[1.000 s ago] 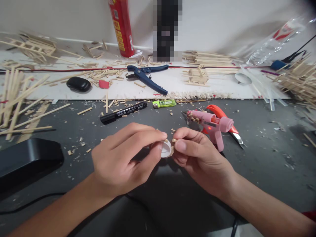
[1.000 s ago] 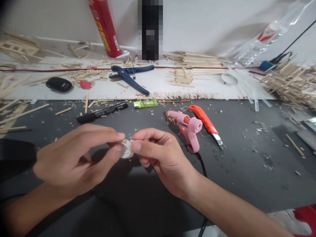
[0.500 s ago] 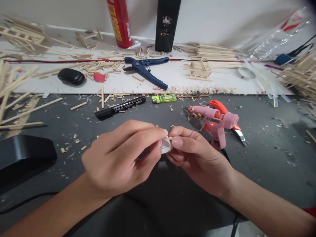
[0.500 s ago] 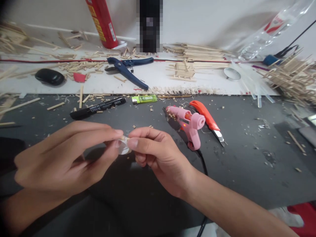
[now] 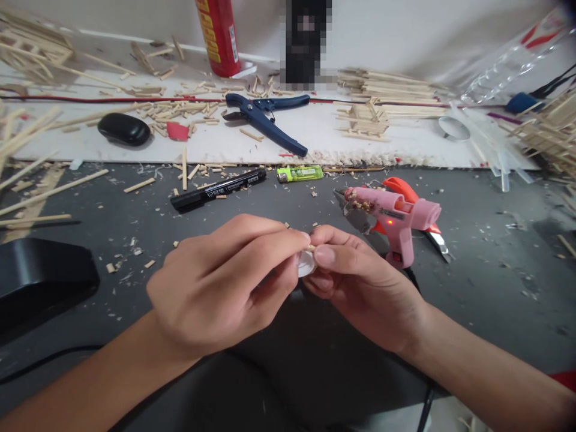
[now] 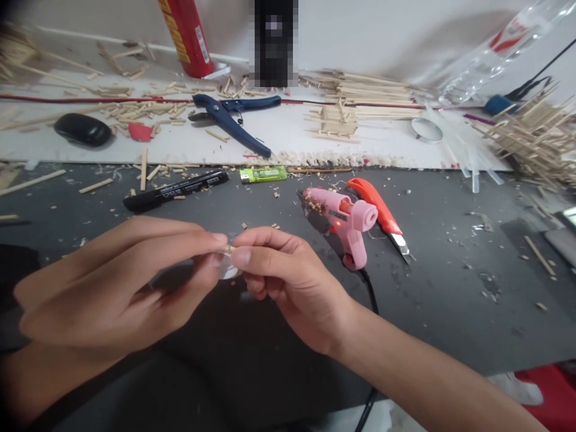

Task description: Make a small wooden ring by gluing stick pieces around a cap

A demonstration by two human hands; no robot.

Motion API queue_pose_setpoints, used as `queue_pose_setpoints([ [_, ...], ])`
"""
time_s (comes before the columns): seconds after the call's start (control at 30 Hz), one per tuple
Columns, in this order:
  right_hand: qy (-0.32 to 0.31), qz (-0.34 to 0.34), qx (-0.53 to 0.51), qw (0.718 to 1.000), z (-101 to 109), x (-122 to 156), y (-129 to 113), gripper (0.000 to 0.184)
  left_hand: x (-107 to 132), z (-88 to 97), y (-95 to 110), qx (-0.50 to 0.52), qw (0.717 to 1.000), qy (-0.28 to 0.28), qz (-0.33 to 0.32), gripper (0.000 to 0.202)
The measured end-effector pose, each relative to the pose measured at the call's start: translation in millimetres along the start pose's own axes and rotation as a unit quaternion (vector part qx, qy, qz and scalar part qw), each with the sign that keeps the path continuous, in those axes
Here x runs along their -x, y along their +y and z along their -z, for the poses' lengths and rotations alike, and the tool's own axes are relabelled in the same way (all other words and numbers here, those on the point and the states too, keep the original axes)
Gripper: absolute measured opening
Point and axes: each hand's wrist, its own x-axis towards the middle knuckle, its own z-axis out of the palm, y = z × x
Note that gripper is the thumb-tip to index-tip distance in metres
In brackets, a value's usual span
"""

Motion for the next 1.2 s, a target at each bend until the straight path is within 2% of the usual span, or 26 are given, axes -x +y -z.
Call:
queue_pose_setpoints([
  [0.13,0.01,-0.006,0.001,1.0,-2,2,-2,0.009,1,0.4,-4,0.013,0.999,-0.024,-0.018,0.022],
  [0.33,0.007,0.003,0.01,1.0,-2,3,-1,0.009,7,-8.0,-2,0.03,0.999,0.026,0.026,0.019],
  [0.63,0.0,0.024,0.014,1.0,0,1,0,0.007,10,-9.4,-1,0.038,0.999,0.007,0.033,0.019],
  [0.83,0.048,0.081,0.049,0.994,-7,3,-5,0.014,-2,-2.2,0,0.003,1.0,0.006,0.023,0.021],
  [0.97,0.027,0.12,0.092,0.988,-5,4,-4,0.004,-4,-1.1,3,0.016,0.999,0.007,0.027,0.018],
  [1.1,0.029,0.118,0.114,0.986,-3,3,-3,0.005,-3,-2.6,5,0.023,1.0,0.003,0.02,0.018],
  [1.2,0.047,0.141,0.141,0.979,-4,3,-4,0.009,-2,-1.7,3,0.022,1.0,-0.004,0.018,0.017],
])
